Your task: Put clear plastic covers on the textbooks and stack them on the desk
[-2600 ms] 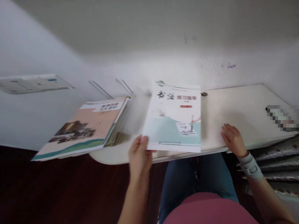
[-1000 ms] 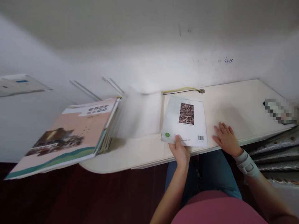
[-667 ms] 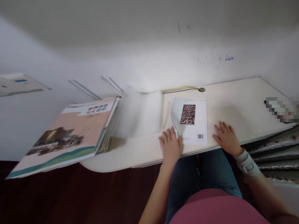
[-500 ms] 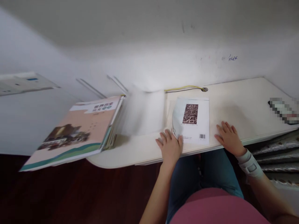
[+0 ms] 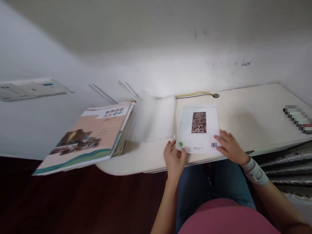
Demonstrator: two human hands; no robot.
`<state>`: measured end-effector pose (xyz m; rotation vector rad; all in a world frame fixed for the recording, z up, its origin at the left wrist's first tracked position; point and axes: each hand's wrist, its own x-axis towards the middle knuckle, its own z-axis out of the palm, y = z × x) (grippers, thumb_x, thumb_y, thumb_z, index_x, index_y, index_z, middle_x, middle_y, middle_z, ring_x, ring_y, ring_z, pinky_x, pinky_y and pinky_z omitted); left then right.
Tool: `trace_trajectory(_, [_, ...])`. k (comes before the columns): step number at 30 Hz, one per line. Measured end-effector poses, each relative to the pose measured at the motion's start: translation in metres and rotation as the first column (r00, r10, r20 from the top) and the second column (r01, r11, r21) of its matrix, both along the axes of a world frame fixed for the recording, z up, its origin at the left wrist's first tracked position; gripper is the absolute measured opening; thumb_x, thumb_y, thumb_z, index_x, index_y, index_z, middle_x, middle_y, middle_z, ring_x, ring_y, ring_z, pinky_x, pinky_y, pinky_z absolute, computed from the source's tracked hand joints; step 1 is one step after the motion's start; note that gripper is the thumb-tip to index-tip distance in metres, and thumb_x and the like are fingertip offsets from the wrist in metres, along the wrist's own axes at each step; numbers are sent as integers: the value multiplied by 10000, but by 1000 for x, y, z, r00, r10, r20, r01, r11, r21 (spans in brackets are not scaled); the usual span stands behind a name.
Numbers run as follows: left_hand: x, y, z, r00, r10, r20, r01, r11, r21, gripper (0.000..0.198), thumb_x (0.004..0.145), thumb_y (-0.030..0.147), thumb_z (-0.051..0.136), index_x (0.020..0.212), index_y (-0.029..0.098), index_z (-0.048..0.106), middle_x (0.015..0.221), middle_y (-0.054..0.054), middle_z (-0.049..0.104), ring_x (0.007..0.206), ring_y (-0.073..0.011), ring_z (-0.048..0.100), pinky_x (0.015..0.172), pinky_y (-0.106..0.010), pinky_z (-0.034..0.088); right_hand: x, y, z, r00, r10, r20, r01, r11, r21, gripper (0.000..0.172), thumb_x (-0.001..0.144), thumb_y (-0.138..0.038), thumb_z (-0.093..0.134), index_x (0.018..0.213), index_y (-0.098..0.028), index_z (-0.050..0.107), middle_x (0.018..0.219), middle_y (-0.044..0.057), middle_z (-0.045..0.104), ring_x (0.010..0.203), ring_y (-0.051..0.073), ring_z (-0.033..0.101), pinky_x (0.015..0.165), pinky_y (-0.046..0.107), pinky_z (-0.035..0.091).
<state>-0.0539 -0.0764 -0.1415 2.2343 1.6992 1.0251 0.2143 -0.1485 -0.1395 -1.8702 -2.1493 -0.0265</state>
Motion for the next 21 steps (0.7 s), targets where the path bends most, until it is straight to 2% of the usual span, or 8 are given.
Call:
trace_trajectory(2, [-5, -9, 0, 996, 26, -81, -26, 1000, 0, 229, 830, 357, 523, 851, 177, 663, 1198, -147, 606, 1292, -338, 433, 1067, -549, 332, -1, 1, -2, 999, -29, -16, 29, 1000, 12, 453, 942, -356, 427, 1360, -202, 512, 1467, 176, 414, 1363, 298, 372, 1063, 493, 346])
trace_trajectory(5, [-10, -22, 0, 986, 92, -136, -96, 995, -17, 521, 838, 445, 541, 1237, 110, 529, 1318, -214, 525, 1315, -364, 402, 1070, -592, 294, -3, 1, -1, 999, -44, -14, 44, 999, 24, 396, 943, -323, 424, 1291, -218, 581, 1444, 163, 451, 1343, 301, 404, 1060, 499, 351])
trace_trajectory(7, [-10, -27, -1, 982, 113, -150, -119, 992, -31, 626, 864, 470, 512, 1361, 102, 415, 1411, -241, 437, 1363, -370, 337, 1073, -606, 276, -4, 1, 0, 999, -35, -4, 35, 999, 27, 382, 945, -308, 422, 1271, -219, 600, 1434, 153, 467, 1338, 306, 410, 1059, 498, 354])
trace_trajectory(10, [-6, -30, -3, 977, 104, -184, -114, 993, -40, 577, 899, 455, 467, 1379, 136, 429, 1479, -232, 364, 1410, -391, 236, 1073, -645, 232, -2, -1, 0, 1000, -21, 6, 21, 999, 34, 380, 947, -302, 424, 1276, -222, 597, 1429, 141, 476, 1342, 306, 404, 1062, 500, 351])
trace_trajectory(13, [0, -31, -2, 974, 132, -186, -132, 991, 14, 517, 905, 423, 471, 1349, 159, 490, 1491, -219, 355, 1423, -404, 189, 1066, -672, 216, 0, -2, -1, 1000, -13, 2, 13, 999, 43, 380, 949, -306, 425, 1282, -233, 593, 1438, 135, 467, 1354, 298, 388, 1070, 500, 339])
trace_trajectory(17, [4, -32, 1, 970, 112, -217, -98, 992, 76, 305, 905, 337, 487, 1141, 252, 660, 1488, -124, 401, 1441, -381, 139, 1075, -682, 197, 1, -2, -2, 1000, 1, -6, -1, 999, 45, 373, 954, -320, 416, 1269, -251, 604, 1437, 124, 471, 1350, 300, 393, 1062, 511, 344])
trace_trajectory(19, [5, -31, 1, 965, 114, -236, -105, 993, 52, 317, 897, 373, 500, 1129, 234, 665, 1488, -136, 397, 1436, -402, 136, 1062, -702, 196, 1, -2, -1, 1000, 4, -6, -4, 999, 46, 376, 956, -320, 409, 1269, -249, 603, 1430, 126, 478, 1348, 302, 396, 1059, 514, 347])
trace_trajectory(21, [5, -30, 0, 960, 137, -243, -134, 991, 27, 411, 894, 421, 494, 1202, 180, 625, 1488, -184, 379, 1424, -431, 148, 1049, -712, 203, 1, -2, -1, 1000, 5, -2, -5, 999, 49, 380, 958, -322, 405, 1274, -240, 600, 1428, 132, 479, 1347, 303, 396, 1060, 509, 346])
